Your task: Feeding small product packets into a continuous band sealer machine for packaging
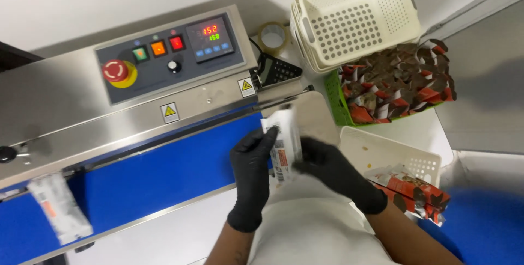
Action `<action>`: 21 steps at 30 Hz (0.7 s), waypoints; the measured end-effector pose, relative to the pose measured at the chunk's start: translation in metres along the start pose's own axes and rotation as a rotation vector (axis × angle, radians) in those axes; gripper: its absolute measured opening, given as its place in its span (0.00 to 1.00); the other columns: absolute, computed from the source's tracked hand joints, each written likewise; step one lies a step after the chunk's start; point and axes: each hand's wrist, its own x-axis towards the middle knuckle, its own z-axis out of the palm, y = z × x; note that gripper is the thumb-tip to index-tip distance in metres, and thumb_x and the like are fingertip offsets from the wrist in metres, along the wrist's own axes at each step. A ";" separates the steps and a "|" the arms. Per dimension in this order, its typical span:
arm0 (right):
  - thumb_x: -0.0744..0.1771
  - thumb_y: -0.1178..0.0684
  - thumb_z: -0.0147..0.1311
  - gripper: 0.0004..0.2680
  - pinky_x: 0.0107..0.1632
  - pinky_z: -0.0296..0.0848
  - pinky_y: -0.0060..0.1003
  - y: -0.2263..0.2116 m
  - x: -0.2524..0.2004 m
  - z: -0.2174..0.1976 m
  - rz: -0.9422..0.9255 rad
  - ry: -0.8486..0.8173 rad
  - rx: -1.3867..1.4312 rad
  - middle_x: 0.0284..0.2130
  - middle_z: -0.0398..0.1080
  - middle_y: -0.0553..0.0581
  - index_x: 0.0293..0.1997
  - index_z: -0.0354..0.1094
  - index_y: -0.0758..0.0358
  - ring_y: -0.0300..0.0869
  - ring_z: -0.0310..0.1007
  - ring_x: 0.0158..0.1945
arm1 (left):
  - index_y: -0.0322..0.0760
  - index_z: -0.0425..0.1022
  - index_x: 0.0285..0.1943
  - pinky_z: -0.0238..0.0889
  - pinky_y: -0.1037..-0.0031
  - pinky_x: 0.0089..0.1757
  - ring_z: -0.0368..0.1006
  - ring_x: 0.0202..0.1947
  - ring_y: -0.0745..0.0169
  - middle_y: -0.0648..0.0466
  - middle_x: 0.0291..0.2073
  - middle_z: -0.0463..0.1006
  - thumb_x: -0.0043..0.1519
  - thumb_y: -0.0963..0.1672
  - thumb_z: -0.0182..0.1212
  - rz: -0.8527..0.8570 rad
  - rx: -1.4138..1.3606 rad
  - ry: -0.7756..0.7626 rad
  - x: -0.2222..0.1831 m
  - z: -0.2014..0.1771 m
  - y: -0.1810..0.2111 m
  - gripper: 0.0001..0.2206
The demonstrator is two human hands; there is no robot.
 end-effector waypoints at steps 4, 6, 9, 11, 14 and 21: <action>0.64 0.58 0.67 0.12 0.52 0.78 0.43 -0.010 0.024 0.001 -0.004 0.254 0.161 0.41 0.81 0.60 0.52 0.77 0.66 0.38 0.75 0.44 | 0.36 0.84 0.34 0.62 0.76 0.35 0.65 0.31 0.71 0.52 0.27 0.82 0.46 0.42 0.84 -0.032 0.167 -0.080 -0.002 0.014 0.002 0.13; 0.64 0.58 0.66 0.11 0.51 0.79 0.42 -0.010 0.036 0.001 0.012 0.285 0.200 0.39 0.81 0.59 0.51 0.78 0.64 0.38 0.76 0.42 | 0.36 0.84 0.35 0.62 0.76 0.36 0.66 0.33 0.71 0.51 0.29 0.83 0.48 0.42 0.83 -0.042 0.128 -0.076 0.012 0.014 -0.003 0.11; 0.65 0.56 0.67 0.08 0.49 0.79 0.38 -0.001 0.053 0.000 0.052 0.321 0.202 0.36 0.81 0.57 0.48 0.79 0.60 0.35 0.76 0.40 | 0.36 0.85 0.38 0.62 0.74 0.38 0.67 0.34 0.68 0.49 0.32 0.84 0.51 0.44 0.81 -0.058 0.094 -0.067 0.021 0.019 -0.003 0.12; 0.65 0.55 0.67 0.08 0.48 0.78 0.36 0.009 0.066 0.001 0.071 0.325 0.169 0.36 0.82 0.55 0.47 0.80 0.59 0.33 0.75 0.39 | 0.35 0.85 0.40 0.62 0.73 0.38 0.67 0.34 0.66 0.48 0.32 0.84 0.51 0.46 0.81 -0.058 0.101 -0.062 0.030 0.022 -0.006 0.14; 0.64 0.52 0.70 0.10 0.43 0.78 0.37 0.018 0.087 0.005 0.137 0.364 0.201 0.32 0.79 0.57 0.45 0.80 0.62 0.37 0.72 0.34 | 0.33 0.84 0.45 0.61 0.76 0.38 0.65 0.36 0.68 0.50 0.34 0.82 0.51 0.47 0.80 -0.063 0.101 -0.034 0.058 0.022 -0.023 0.18; 0.64 0.45 0.71 0.13 0.40 0.79 0.37 0.070 0.149 0.029 0.202 0.237 0.106 0.32 0.79 0.57 0.48 0.80 0.56 0.39 0.77 0.31 | 0.31 0.82 0.30 0.65 0.78 0.37 0.66 0.30 0.72 0.46 0.25 0.82 0.53 0.41 0.77 0.061 -0.104 0.066 0.127 -0.010 -0.052 0.08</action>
